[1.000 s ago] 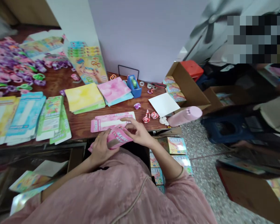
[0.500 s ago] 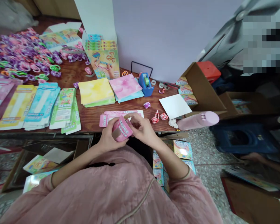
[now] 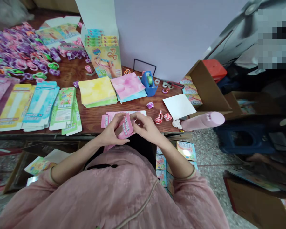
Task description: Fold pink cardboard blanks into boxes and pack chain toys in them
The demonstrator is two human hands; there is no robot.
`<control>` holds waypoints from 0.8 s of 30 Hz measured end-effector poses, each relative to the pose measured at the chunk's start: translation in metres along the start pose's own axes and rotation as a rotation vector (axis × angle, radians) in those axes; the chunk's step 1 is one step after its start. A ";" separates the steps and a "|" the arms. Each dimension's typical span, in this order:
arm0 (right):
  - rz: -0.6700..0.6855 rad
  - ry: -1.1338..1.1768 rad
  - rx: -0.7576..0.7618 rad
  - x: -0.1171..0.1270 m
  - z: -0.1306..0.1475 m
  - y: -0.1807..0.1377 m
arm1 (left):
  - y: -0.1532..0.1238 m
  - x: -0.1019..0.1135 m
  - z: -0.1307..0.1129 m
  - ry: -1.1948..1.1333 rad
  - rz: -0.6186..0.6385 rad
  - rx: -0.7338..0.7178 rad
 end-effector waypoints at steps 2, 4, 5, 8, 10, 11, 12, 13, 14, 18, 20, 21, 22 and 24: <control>-0.055 0.100 -0.090 -0.003 0.000 -0.002 | -0.005 -0.010 0.002 0.063 -0.085 -0.018; -0.058 0.108 -0.153 -0.007 0.001 -0.003 | -0.011 -0.020 0.004 0.138 -0.160 -0.022; -0.047 0.091 -0.165 -0.008 0.001 -0.003 | -0.014 -0.024 0.005 0.161 -0.180 -0.017; -0.048 0.047 -0.136 -0.007 0.002 0.000 | -0.014 -0.026 0.003 0.149 -0.178 0.020; -0.056 0.062 -0.105 -0.004 0.003 0.002 | -0.010 -0.018 0.001 0.089 -0.161 0.041; -0.050 0.070 -0.090 -0.001 0.005 0.002 | -0.008 -0.013 0.000 0.049 -0.152 0.043; -0.035 0.074 -0.067 0.001 0.007 0.002 | -0.005 -0.007 -0.001 0.003 -0.141 0.040; -0.018 0.069 -0.033 0.004 0.010 0.002 | -0.003 -0.001 -0.001 -0.042 -0.130 0.031; -0.004 0.049 0.010 0.006 0.013 0.000 | -0.002 0.003 0.000 -0.080 -0.119 0.021; -0.072 -0.119 0.131 0.011 0.023 -0.008 | 0.000 0.009 0.007 -0.129 -0.086 0.043; -0.123 -0.210 0.149 0.009 0.024 -0.010 | -0.001 0.006 0.010 -0.136 -0.082 0.048; -0.140 -0.253 0.172 0.007 0.024 -0.011 | 0.000 0.005 0.010 -0.138 -0.086 0.044; -0.160 -0.296 0.211 0.005 0.024 -0.011 | 0.000 0.003 0.010 -0.135 -0.094 0.040; -0.225 -0.386 0.324 0.001 0.022 -0.012 | 0.000 0.003 0.008 -0.114 -0.116 0.034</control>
Point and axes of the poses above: each hand's wrist, its own y-axis towards the middle knuckle, its own x-axis out of the back of the hand, z = x × y, the point moved 2 cm from there along y, towards the middle knuckle, and after that the axes turned 13 degrees about -y, right-handed, at the moved point
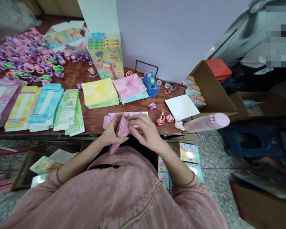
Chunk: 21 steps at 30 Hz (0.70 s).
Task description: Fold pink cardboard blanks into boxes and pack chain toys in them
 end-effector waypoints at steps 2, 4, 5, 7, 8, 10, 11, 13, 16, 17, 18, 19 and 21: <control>-0.090 -0.079 0.108 -0.004 0.000 -0.003 | 0.001 0.001 -0.001 0.012 -0.014 -0.003; -0.170 -0.125 0.173 -0.009 -0.002 -0.006 | 0.001 0.001 -0.001 -0.009 -0.005 0.000; -0.198 -0.137 0.192 -0.012 -0.003 -0.008 | 0.001 0.001 0.000 -0.030 0.003 0.005; -0.230 -0.170 0.225 -0.017 -0.006 -0.012 | 0.001 0.001 0.002 -0.088 0.020 0.019; -0.238 -0.197 0.245 -0.019 -0.008 -0.014 | 0.001 0.001 0.004 -0.124 0.028 0.026; -0.240 -0.259 0.279 -0.022 -0.011 -0.017 | 0.001 -0.001 0.006 -0.198 0.049 0.044; -0.232 -0.285 0.289 -0.022 -0.012 -0.018 | 0.001 -0.002 0.006 -0.228 0.061 0.057; -0.198 -0.314 0.294 -0.022 -0.013 -0.018 | 0.002 -0.002 0.007 -0.251 0.068 0.081; -0.125 -0.312 0.286 -0.018 -0.012 -0.015 | 0.003 -0.003 0.004 -0.196 0.055 0.068; -0.109 -0.297 0.279 -0.016 -0.011 -0.014 | 0.004 -0.004 0.002 -0.160 0.051 0.051; -0.096 -0.273 0.265 -0.015 -0.010 -0.013 | 0.004 -0.004 0.000 -0.120 0.045 0.035; -0.083 -0.242 0.247 -0.014 -0.009 -0.012 | 0.005 -0.005 -0.002 -0.081 0.036 0.020; -0.069 -0.174 0.207 -0.013 -0.007 -0.011 | 0.005 -0.005 -0.005 -0.030 0.015 0.004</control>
Point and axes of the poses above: each hand's wrist, its own y-axis towards the middle knuckle, its own x-axis out of the back of the hand, z = x × y, the point moved 2 cm from there along y, towards the middle knuckle, and after that the axes turned 13 degrees about -y, right-handed, at the moved point
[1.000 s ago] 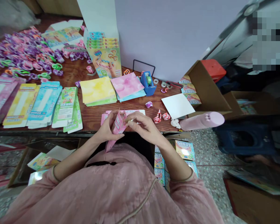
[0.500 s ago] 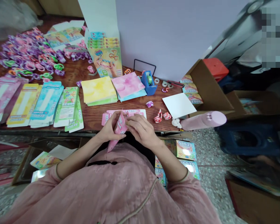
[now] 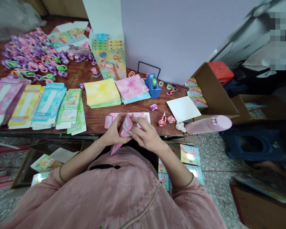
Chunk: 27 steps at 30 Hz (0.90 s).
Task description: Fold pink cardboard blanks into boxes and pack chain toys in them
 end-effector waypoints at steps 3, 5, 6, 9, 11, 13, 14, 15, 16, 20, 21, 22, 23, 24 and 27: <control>-0.060 0.044 -0.081 -0.002 0.003 0.000 | 0.001 0.000 -0.003 -0.014 -0.011 -0.009; -0.140 0.014 -0.118 -0.004 0.004 0.000 | 0.001 0.000 -0.004 -0.039 -0.015 -0.013; -0.172 -0.009 -0.115 -0.005 0.005 0.000 | 0.001 0.000 -0.004 -0.046 -0.020 -0.016; -0.200 -0.049 -0.052 -0.008 0.008 0.001 | 0.001 0.000 -0.003 -0.050 -0.040 -0.024; -0.177 -0.031 -0.053 -0.007 0.009 0.002 | 0.001 -0.002 -0.003 -0.035 -0.064 -0.048; -0.159 0.013 -0.091 -0.006 0.010 0.003 | -0.001 -0.004 -0.003 -0.004 -0.104 -0.084; -0.152 0.033 -0.112 -0.004 0.011 0.004 | -0.001 -0.005 -0.003 0.019 -0.132 -0.103; -0.147 0.043 -0.129 -0.003 0.013 0.004 | -0.002 -0.006 -0.002 0.047 -0.164 -0.124; -0.145 0.041 -0.140 -0.002 0.014 0.005 | -0.003 -0.007 -0.002 0.083 -0.200 -0.150; -0.175 -0.003 -0.147 0.001 0.021 0.008 | -0.011 -0.013 0.003 0.253 -0.338 -0.257; -0.183 -0.001 -0.146 0.001 0.023 0.009 | -0.013 -0.014 0.004 0.272 -0.369 -0.270; -0.183 0.008 -0.144 0.000 0.025 0.009 | -0.016 -0.016 0.006 0.277 -0.400 -0.285; -0.171 0.020 -0.139 -0.001 0.027 0.009 | -0.019 -0.018 0.007 0.275 -0.432 -0.308; -0.154 0.032 -0.131 -0.002 0.029 0.008 | -0.022 -0.020 0.007 0.271 -0.462 -0.338; -0.129 0.038 -0.093 -0.006 0.035 0.001 | -0.031 -0.023 0.007 0.295 -0.513 -0.426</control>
Point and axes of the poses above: each hand's wrist, its own y-axis towards the middle knuckle, its own x-axis out of the back of the hand, z = x × y, the point moved 2 cm from there along y, towards the middle knuckle, and after that the axes turned 13 degrees about -y, right-handed, at the moved point
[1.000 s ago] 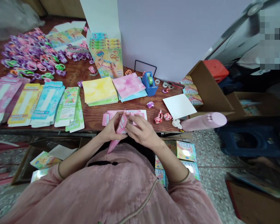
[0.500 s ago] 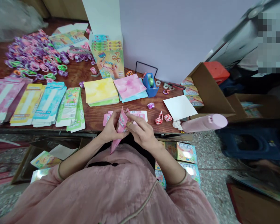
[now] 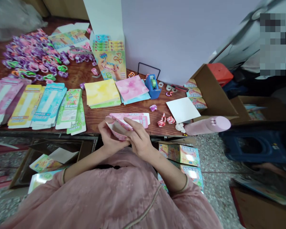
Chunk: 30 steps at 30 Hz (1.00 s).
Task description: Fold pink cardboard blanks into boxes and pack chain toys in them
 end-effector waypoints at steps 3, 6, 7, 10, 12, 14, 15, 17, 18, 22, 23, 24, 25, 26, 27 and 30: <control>-0.063 -0.021 0.004 0.001 0.003 -0.011 | -0.003 0.004 -0.004 0.032 -0.001 -0.018; -0.127 0.010 -0.133 0.007 0.001 -0.017 | -0.003 0.007 -0.008 0.083 0.032 0.048; -0.137 0.033 -0.184 0.009 0.000 -0.016 | -0.003 0.007 -0.009 0.103 0.055 0.082; -0.118 0.063 -0.252 0.015 0.001 -0.008 | -0.004 0.006 -0.010 0.166 0.133 0.168; -0.089 0.046 -0.271 0.018 0.004 -0.001 | -0.005 0.005 -0.009 0.224 0.146 0.148; -0.080 0.020 -0.278 0.019 0.005 0.003 | -0.005 0.003 -0.008 0.301 0.128 0.036; -0.078 -0.007 -0.264 0.019 0.005 0.004 | -0.006 0.002 -0.008 0.338 0.113 -0.041; -0.064 -0.095 -0.209 0.019 0.004 0.002 | -0.008 0.000 -0.008 0.397 0.091 -0.174; -0.053 -0.142 -0.183 0.018 0.004 0.000 | -0.009 -0.001 -0.008 0.417 0.085 -0.214; 0.013 -0.192 -0.140 0.017 0.000 -0.007 | -0.014 -0.007 -0.010 0.429 0.100 -0.250; 0.024 -0.182 -0.140 0.017 0.000 -0.008 | -0.015 -0.008 -0.010 0.421 0.106 -0.254; 0.031 -0.174 -0.140 0.016 -0.001 -0.010 | -0.015 -0.009 -0.010 0.414 0.110 -0.261; 0.033 -0.171 -0.142 0.016 -0.001 -0.011 | -0.016 -0.010 -0.010 0.410 0.113 -0.272; 0.027 -0.171 -0.145 0.015 -0.001 -0.013 | -0.015 -0.011 -0.010 0.411 0.115 -0.279; 0.018 -0.171 -0.147 0.014 -0.001 -0.015 | -0.015 -0.011 -0.010 0.416 0.115 -0.282; -0.016 -0.174 -0.159 0.011 0.001 -0.018 | -0.014 -0.012 -0.008 0.431 0.135 -0.262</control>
Point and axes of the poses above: each hand's wrist, its own y-axis towards the middle knuckle, its own x-axis out of the back of the hand, z = x × y, the point moved 2 cm from there along y, towards the middle knuckle, and after that the axes turned 13 degrees about -y, right-handed, at the moved point
